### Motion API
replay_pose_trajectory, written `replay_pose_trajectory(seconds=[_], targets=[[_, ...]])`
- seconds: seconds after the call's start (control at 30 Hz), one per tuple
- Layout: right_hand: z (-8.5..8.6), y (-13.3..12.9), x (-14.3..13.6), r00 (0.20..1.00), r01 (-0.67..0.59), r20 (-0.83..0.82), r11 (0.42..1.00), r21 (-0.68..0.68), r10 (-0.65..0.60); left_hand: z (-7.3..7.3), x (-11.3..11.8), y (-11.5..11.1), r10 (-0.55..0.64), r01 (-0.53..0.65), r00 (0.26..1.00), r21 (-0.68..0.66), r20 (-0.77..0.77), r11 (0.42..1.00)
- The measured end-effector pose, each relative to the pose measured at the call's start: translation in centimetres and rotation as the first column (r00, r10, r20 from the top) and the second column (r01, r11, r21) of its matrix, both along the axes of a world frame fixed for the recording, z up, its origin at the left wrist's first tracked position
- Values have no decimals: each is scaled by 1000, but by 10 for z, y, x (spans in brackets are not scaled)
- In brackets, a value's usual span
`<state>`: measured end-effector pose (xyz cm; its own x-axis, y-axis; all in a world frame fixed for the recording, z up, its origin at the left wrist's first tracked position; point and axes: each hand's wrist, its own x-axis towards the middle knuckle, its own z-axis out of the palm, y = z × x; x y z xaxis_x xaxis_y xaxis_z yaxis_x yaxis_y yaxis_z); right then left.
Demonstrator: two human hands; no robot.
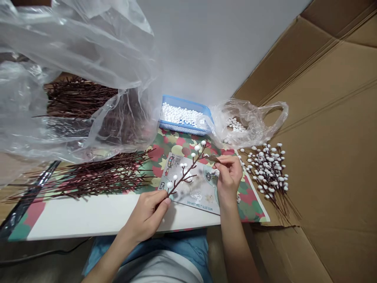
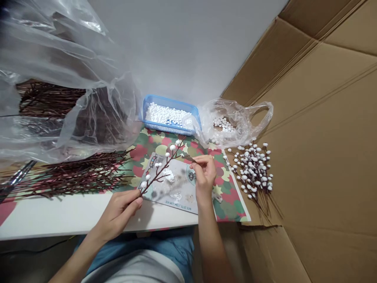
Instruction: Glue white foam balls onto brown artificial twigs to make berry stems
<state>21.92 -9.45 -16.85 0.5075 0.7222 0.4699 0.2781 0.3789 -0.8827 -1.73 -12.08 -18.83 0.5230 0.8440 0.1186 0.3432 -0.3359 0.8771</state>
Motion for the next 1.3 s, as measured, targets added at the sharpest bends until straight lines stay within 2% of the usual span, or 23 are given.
replay_pose_trajectory(seconds=[0.1, 0.2, 0.43, 0.57, 0.73, 0.9, 0.97, 1.07, 1.23, 1.3], targets=[[4, -4, 5, 1000, 28, -15, 999, 23, -27, 0, 0, 0, 3, -3, 1000, 2, -4, 1000], [15, -6, 5, 1000, 28, 8, 996, 90, -29, -1, 1, 0, 6, -6, 1000, 31, -2, 1000], [37, -4, 0, 952, -55, 307, 975, 216, -14, 0, 1, 0, -2, 1, 1000, 96, 4, 995], [42, -1, 5, 928, -42, 369, 975, 217, -42, -1, 1, 0, 8, -8, 1000, 120, 4, 993], [38, 1, 13, 954, -68, 301, 973, 218, 0, -2, 1, 1, 14, -15, 1000, 142, 14, 990], [24, 6, 10, 996, -91, -2, 993, 77, 92, -1, 1, 1, 15, -17, 1000, 134, 17, 991], [20, 7, 8, 990, -123, -56, 991, 55, 126, -1, 1, 1, 15, -17, 1000, 130, 16, 991], [17, 6, 6, 990, -133, -43, 989, 59, 135, -2, 1, 0, 13, -16, 1000, 130, 20, 991], [15, 2, 12, 986, -73, 151, 997, -8, 73, -3, -1, 0, 16, -19, 1000, 126, 25, 992], [16, 1, 15, 980, -52, 195, 999, 6, 49, -2, -1, 0, 14, -17, 1000, 121, 27, 993]])
